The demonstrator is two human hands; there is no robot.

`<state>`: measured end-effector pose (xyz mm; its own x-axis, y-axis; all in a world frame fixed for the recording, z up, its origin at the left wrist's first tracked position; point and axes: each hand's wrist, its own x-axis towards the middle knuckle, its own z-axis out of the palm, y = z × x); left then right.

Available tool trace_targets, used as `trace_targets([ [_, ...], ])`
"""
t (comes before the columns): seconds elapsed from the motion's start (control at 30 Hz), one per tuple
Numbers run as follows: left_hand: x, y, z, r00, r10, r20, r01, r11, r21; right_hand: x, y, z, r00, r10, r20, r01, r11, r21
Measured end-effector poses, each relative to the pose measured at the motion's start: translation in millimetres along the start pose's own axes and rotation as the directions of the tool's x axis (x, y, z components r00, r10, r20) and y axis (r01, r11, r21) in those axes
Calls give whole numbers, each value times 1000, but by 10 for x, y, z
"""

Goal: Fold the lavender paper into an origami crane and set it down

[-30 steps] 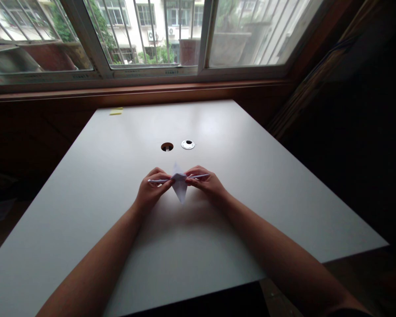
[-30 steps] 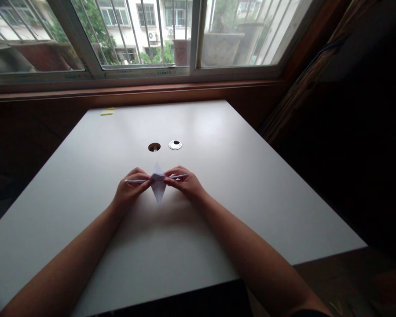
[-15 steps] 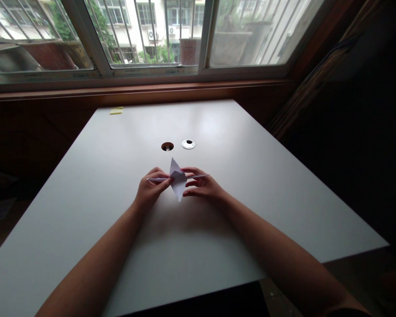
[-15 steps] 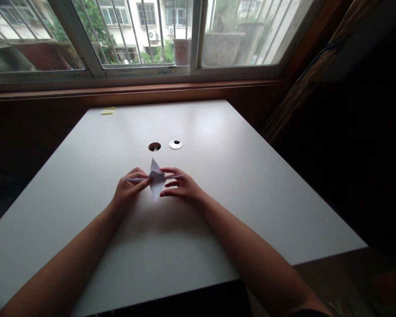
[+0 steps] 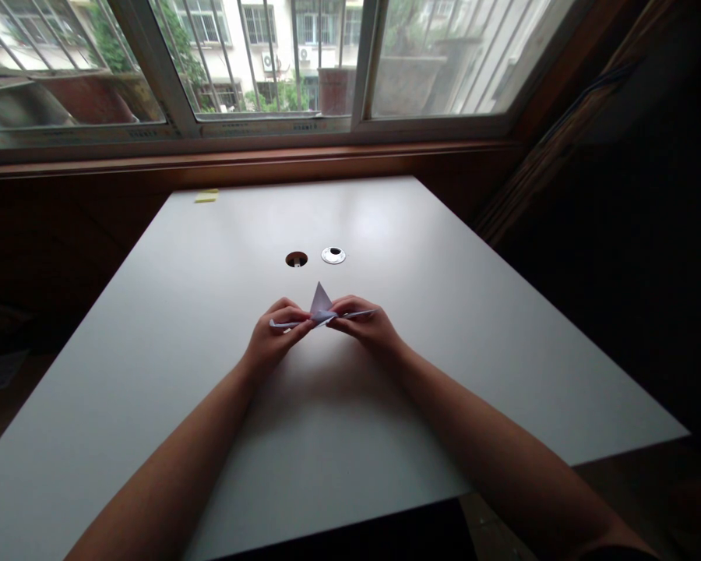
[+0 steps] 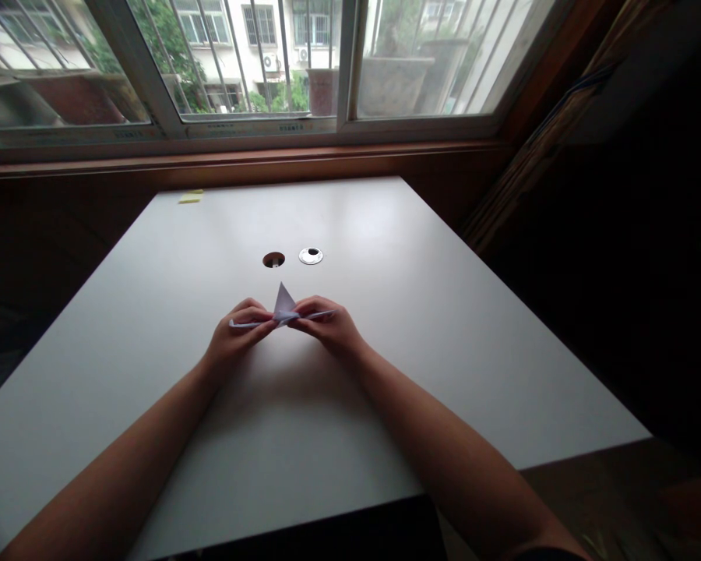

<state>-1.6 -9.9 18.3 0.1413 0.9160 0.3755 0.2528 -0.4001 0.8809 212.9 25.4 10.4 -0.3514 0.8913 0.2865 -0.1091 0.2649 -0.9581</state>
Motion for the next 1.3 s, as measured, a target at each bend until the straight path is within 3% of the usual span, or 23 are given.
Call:
trace_targets([
  [0.27,-3,11,8,999,-45,-2,45,998,-40,-1,46,36,988,144,-60,-134,981,140],
  [0.37,-12,4,28,995,-99,1,98,986,-132,8,41,30,988,151,-43,-143,976,164],
  [0.5,-12,-17,50,987,-163,7,159,954,-255,17,20,26,982,159,-104,-140,975,171],
  [0.77,11,-58,28,992,-120,50,124,986,-108,3,43,67,976,192,-99,-162,955,249],
  [1.1,18,26,31,994,-110,-12,108,988,-111,-1,47,61,975,213,-69,-195,959,207],
  [1.3,2,-32,45,989,-145,-8,139,964,-228,-24,-8,64,974,217,-67,-195,950,242],
])
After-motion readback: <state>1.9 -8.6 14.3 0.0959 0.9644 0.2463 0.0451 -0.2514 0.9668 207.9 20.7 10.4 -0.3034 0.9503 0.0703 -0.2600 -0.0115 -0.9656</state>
